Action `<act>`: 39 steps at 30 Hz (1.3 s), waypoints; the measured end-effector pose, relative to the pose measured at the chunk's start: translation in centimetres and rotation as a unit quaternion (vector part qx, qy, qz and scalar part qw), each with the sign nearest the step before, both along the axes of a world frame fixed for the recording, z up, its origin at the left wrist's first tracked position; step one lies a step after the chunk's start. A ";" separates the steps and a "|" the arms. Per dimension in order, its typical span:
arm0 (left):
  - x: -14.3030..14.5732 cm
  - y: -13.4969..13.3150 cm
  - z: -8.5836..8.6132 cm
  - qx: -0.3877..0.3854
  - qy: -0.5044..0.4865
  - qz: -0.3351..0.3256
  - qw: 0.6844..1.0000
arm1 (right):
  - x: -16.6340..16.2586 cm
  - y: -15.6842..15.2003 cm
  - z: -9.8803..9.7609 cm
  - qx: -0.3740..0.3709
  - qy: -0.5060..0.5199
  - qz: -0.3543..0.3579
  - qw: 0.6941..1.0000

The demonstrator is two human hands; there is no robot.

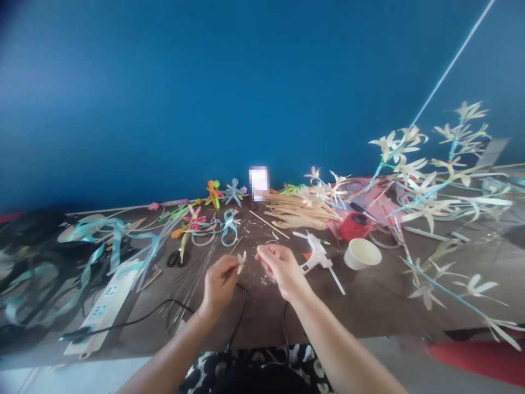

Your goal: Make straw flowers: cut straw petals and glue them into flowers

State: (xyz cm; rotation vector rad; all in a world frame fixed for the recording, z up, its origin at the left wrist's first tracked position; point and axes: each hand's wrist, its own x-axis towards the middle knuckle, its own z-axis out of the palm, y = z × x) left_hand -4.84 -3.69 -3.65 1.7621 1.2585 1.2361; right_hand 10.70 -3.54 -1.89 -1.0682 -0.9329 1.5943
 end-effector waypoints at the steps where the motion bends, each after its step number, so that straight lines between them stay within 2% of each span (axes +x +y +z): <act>1: 0.0 0.1 0.1 0.011 0.010 0.008 1.000 | -0.1 -0.4 0.0 -0.016 0.014 0.032 0.999; 3: 0.0 0.1 0.1 0.030 0.030 0.015 0.999 | -0.5 -1.3 -0.1 -0.049 0.041 0.093 0.994; 5: 0.2 0.0 0.0 0.043 0.044 0.012 0.998 | -1.1 -1.9 -0.3 -0.072 0.072 0.114 0.988; 11: 0.6 -0.1 -0.4 0.065 0.031 0.004 0.997 | -2.4 -2.2 -0.7 -0.085 0.125 0.066 0.986; 15: 0.6 -0.2 -0.3 -0.005 -0.007 -0.010 1.000 | -2.4 -2.5 -1.0 -0.060 0.077 0.062 0.993; 18: 0.4 0.1 -0.5 -0.100 -0.052 0.006 0.994 | -1.6 -2.6 -0.8 -0.031 -0.024 0.159 0.986; 20: 0.1 0.5 -1.0 -0.152 -0.096 0.037 0.983 | -0.4 -2.0 -0.6 0.028 -0.134 0.204 0.969; 21: -0.1 0.6 -1.3 -0.172 -0.120 0.052 0.976 | 0.4 -1.4 -0.6 0.068 -0.201 0.195 0.958; 23: -0.5 0.9 -1.9 -0.199 -0.163 0.073 0.964 | 2.0 0.2 -0.9 0.133 -0.348 0.116 0.921; 25: -0.7 0.9 -2.3 -0.222 -0.195 0.078 0.952 | 3.5 2.3 -1.6 0.152 -0.495 0.030 0.855; 27: -0.7 0.9 -2.4 -0.243 -0.217 0.074 0.943 | 4.4 4.2 -2.5 0.139 -0.606 0.012 0.783; 28: -0.7 0.8 -2.4 -0.252 -0.225 0.070 0.939 | 4.5 4.9 -3.0 0.135 -0.626 0.010 0.768; 34: -0.5 0.8 -2.2 -0.265 -0.219 0.052 0.938 | 2.8 7.7 -5.3 0.132 -0.669 0.021 0.731; 39: -0.2 0.9 -2.0 -0.271 -0.211 0.040 0.938 | 1.5 9.2 -6.4 0.121 -0.673 0.012 0.730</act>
